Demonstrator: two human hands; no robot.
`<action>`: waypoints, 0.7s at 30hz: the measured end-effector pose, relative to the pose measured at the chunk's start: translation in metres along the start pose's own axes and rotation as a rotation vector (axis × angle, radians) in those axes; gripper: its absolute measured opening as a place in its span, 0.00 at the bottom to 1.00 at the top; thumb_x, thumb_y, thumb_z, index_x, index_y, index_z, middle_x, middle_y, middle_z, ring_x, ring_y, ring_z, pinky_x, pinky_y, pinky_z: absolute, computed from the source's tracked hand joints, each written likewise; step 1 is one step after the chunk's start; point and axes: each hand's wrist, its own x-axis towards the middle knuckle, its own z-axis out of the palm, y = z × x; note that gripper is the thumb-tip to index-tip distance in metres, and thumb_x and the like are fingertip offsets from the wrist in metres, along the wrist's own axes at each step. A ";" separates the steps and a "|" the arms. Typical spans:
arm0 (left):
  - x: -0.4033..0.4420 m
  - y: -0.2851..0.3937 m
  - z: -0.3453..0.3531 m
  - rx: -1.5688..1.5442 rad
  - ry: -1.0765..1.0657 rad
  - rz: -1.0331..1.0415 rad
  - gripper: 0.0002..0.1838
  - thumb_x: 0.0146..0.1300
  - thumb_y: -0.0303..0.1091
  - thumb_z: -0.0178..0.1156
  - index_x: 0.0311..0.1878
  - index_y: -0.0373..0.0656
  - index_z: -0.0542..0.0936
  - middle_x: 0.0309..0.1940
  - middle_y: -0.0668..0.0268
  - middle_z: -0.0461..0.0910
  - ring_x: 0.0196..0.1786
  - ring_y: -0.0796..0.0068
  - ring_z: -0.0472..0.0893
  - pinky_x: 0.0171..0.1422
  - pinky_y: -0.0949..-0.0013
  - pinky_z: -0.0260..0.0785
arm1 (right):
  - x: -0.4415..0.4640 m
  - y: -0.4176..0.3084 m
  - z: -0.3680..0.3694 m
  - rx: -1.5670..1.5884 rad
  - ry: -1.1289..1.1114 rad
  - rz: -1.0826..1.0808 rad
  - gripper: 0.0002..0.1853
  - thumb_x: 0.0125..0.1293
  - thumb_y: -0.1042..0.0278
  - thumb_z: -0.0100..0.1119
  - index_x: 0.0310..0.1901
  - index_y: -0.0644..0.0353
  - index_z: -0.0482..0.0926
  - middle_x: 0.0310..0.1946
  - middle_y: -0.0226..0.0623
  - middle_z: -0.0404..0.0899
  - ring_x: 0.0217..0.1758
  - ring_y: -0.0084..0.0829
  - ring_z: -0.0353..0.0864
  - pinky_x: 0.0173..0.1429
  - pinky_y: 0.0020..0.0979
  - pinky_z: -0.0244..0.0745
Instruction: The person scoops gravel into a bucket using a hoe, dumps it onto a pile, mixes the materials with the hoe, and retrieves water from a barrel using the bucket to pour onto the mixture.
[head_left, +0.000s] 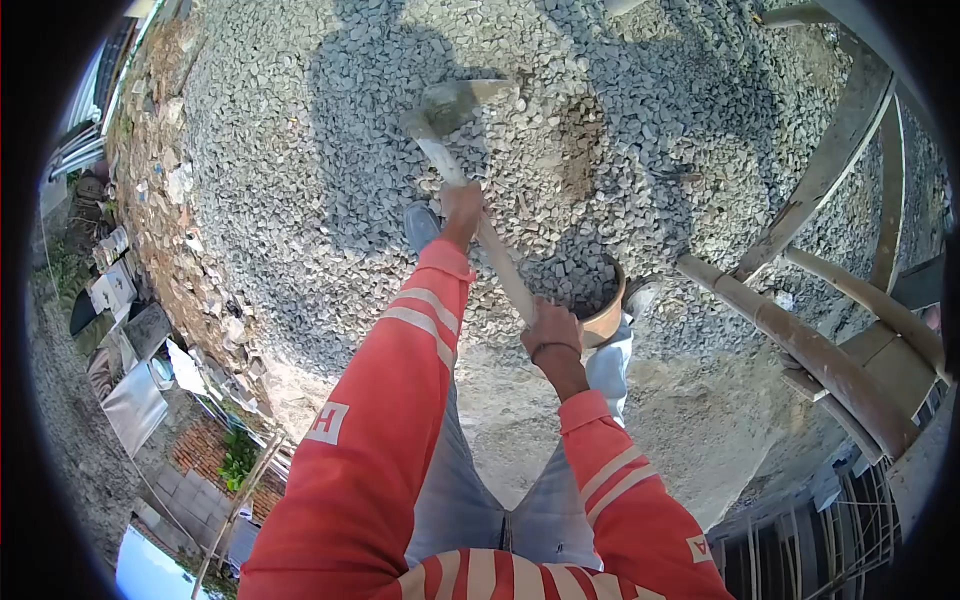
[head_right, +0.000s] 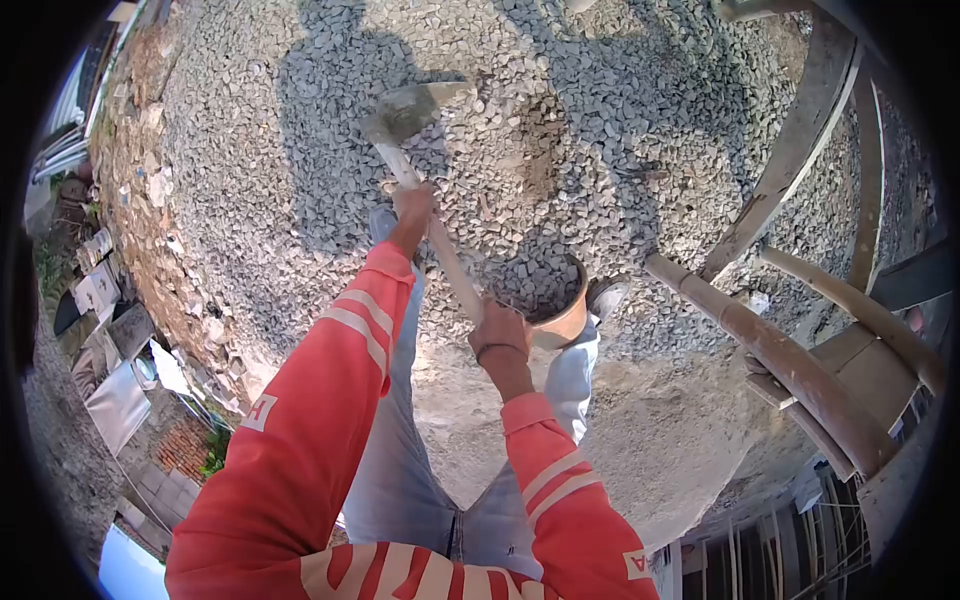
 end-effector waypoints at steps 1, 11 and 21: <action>-0.007 -0.032 -0.001 -0.039 0.009 -0.080 0.09 0.57 0.28 0.59 0.35 0.31 0.72 0.20 0.60 0.74 0.17 0.69 0.75 0.19 0.65 0.67 | -0.018 0.008 0.011 -0.032 -0.052 -0.015 0.19 0.53 0.68 0.60 0.49 0.52 0.76 0.37 0.47 0.83 0.45 0.47 0.83 0.49 0.46 0.77; -0.193 -0.143 0.033 -0.158 0.022 -0.249 0.12 0.54 0.21 0.56 0.41 0.33 0.66 0.24 0.59 0.73 0.17 0.69 0.74 0.15 0.65 0.65 | -0.141 0.159 0.009 -0.105 -0.249 0.010 0.17 0.53 0.64 0.59 0.46 0.54 0.76 0.35 0.50 0.82 0.43 0.53 0.82 0.49 0.49 0.76; -0.395 -0.104 0.096 -0.322 -0.063 -0.194 0.24 0.58 0.26 0.58 0.56 0.33 0.62 0.29 0.53 0.77 0.20 0.65 0.78 0.22 0.64 0.70 | -0.226 0.295 -0.028 -0.102 0.034 0.207 0.15 0.51 0.60 0.65 0.41 0.53 0.79 0.30 0.48 0.82 0.36 0.54 0.81 0.41 0.52 0.76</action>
